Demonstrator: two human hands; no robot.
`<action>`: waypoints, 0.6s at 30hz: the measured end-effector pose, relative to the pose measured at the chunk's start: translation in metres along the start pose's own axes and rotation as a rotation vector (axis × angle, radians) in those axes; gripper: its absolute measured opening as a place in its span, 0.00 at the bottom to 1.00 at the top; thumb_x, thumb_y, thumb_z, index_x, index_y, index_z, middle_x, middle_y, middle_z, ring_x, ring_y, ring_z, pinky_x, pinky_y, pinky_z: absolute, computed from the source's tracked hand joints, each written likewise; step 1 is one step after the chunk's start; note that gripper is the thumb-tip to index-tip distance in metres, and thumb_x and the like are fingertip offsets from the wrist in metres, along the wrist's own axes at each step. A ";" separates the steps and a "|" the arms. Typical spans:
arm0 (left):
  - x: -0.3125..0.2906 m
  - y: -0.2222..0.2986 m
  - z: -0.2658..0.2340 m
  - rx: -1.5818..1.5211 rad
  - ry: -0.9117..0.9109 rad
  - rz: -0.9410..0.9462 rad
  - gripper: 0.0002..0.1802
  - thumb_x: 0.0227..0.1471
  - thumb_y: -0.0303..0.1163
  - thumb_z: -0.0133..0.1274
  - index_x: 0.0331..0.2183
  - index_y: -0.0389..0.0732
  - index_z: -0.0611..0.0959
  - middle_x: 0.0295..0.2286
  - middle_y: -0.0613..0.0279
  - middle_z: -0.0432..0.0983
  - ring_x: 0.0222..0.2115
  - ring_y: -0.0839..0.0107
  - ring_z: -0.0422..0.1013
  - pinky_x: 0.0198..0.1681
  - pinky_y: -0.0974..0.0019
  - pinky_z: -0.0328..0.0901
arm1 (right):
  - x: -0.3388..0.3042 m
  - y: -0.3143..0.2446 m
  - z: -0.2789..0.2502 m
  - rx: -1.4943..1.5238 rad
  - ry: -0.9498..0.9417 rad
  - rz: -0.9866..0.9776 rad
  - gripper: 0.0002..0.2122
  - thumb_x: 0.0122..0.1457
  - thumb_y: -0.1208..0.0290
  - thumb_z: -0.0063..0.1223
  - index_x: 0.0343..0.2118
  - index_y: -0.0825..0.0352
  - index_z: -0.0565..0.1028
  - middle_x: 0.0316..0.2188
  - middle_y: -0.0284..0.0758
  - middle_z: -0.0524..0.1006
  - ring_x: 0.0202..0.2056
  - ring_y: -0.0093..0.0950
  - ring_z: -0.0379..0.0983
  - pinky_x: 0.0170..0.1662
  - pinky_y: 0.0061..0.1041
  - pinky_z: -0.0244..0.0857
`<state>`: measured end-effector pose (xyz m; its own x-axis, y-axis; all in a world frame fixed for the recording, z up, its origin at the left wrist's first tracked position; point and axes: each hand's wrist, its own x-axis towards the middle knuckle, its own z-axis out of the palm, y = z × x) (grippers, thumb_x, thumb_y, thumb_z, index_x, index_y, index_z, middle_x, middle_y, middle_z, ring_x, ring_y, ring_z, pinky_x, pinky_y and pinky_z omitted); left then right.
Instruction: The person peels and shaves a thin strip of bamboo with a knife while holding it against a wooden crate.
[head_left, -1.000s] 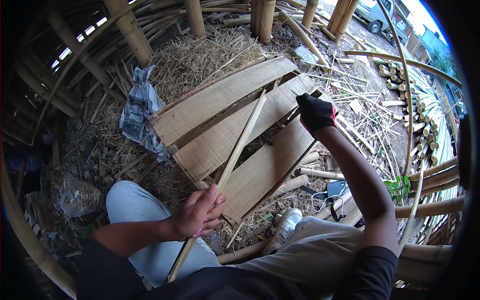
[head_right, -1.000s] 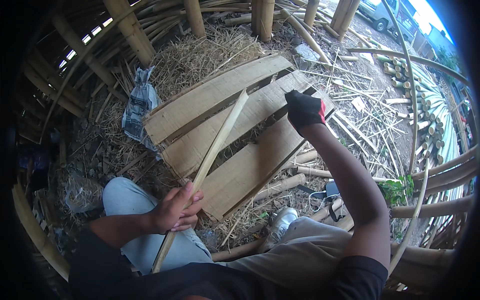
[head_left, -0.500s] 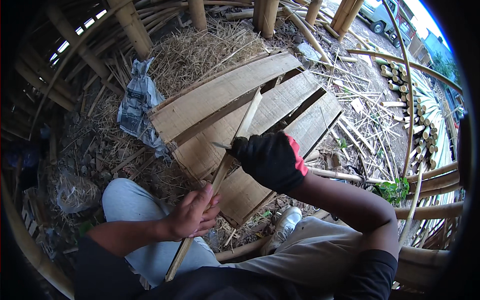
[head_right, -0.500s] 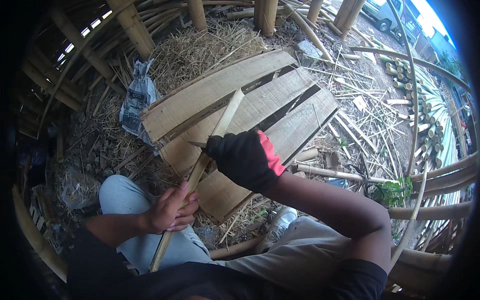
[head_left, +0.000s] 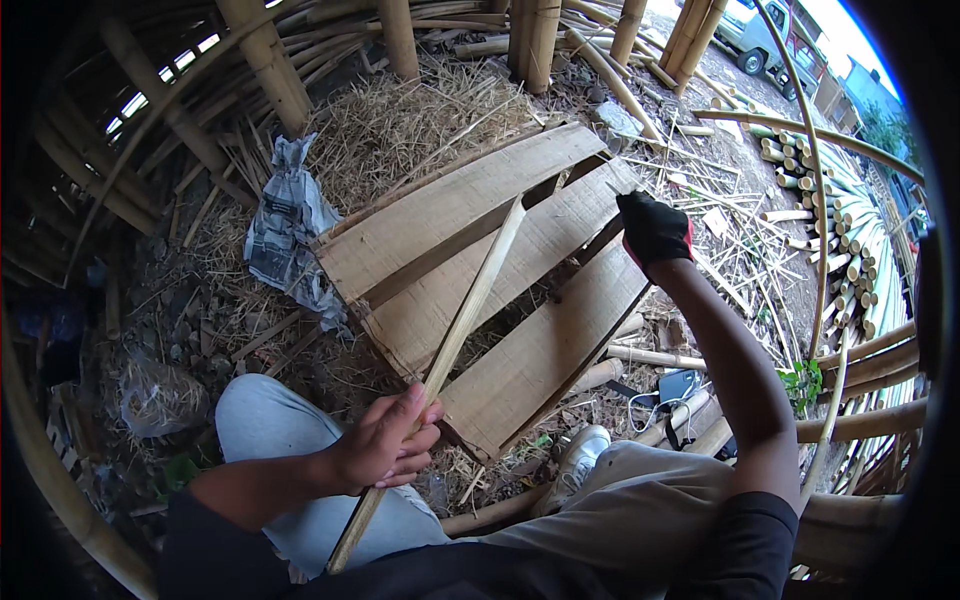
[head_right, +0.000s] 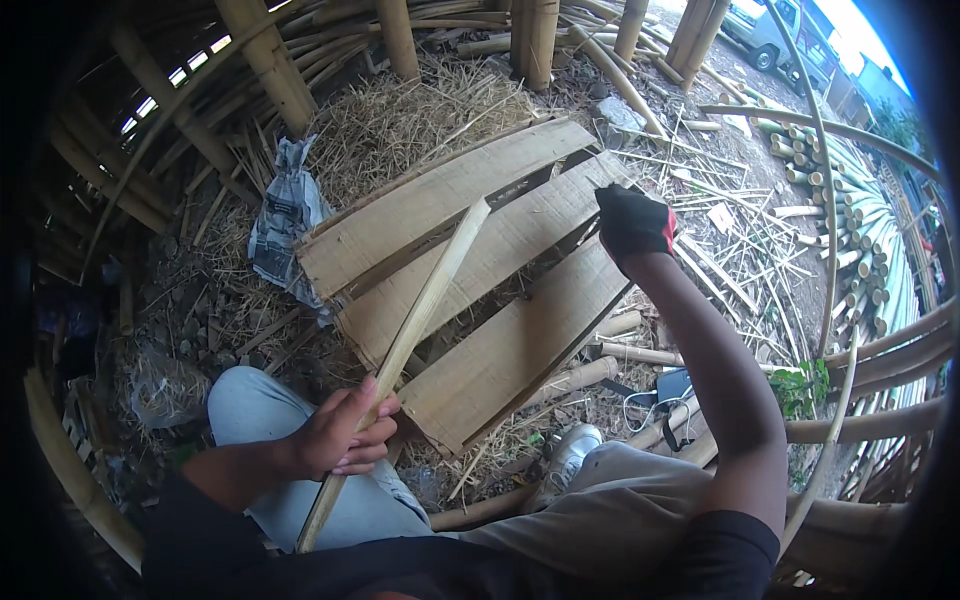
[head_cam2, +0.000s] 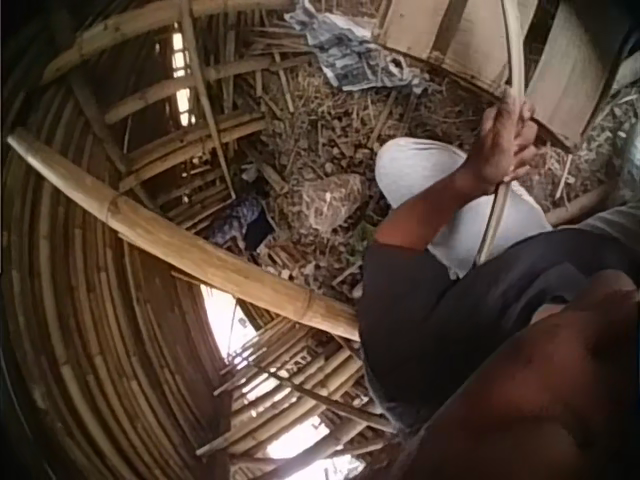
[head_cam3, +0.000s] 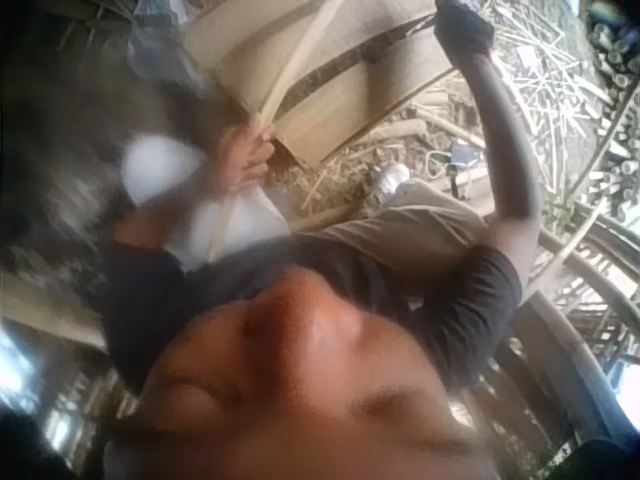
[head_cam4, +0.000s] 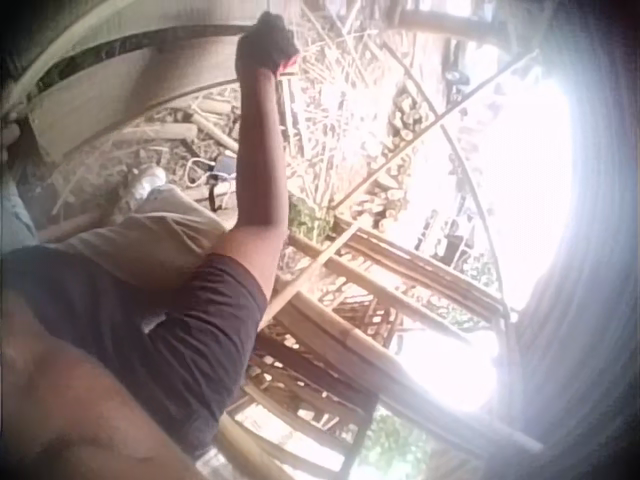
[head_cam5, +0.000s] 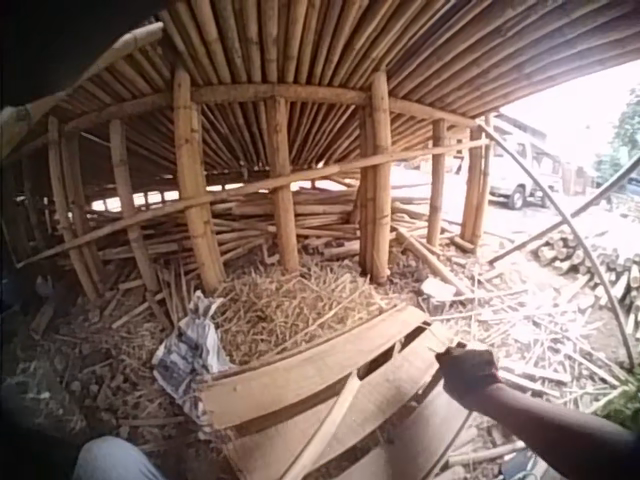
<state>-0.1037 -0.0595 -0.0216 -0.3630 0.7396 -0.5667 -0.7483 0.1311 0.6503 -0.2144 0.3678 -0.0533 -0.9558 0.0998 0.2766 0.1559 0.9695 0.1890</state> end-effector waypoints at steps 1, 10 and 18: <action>0.006 -0.002 -0.006 -0.003 -0.006 0.002 0.28 0.65 0.64 0.31 0.35 0.48 0.63 0.15 0.76 0.52 0.10 0.85 0.49 0.11 0.79 0.49 | -0.007 -0.003 -0.012 0.029 -0.022 -0.014 0.11 0.64 0.64 0.43 0.35 0.58 0.79 0.35 0.38 0.83 0.38 0.39 0.81 0.36 0.42 0.72; 0.017 -0.005 -0.008 -0.072 -0.073 -0.052 0.28 0.66 0.64 0.29 0.34 0.47 0.63 0.15 0.75 0.51 0.10 0.85 0.48 0.11 0.78 0.49 | -0.012 -0.085 -0.073 0.816 -0.412 -0.013 0.12 0.63 0.64 0.47 0.39 0.62 0.81 0.33 0.41 0.81 0.37 0.39 0.79 0.43 0.34 0.69; 0.010 -0.004 0.008 0.015 -0.018 -0.048 0.29 0.65 0.65 0.29 0.34 0.46 0.62 0.15 0.74 0.51 0.09 0.84 0.48 0.09 0.77 0.50 | -0.016 -0.100 -0.071 0.689 -0.446 -0.038 0.30 0.70 0.47 0.28 0.34 0.69 0.79 0.26 0.51 0.79 0.32 0.50 0.78 0.42 0.44 0.70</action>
<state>-0.1001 -0.0475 -0.0263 -0.3167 0.7438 -0.5886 -0.7564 0.1764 0.6298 -0.1966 0.2536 -0.0094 -0.9892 0.0031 -0.1463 0.0723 0.8793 -0.4707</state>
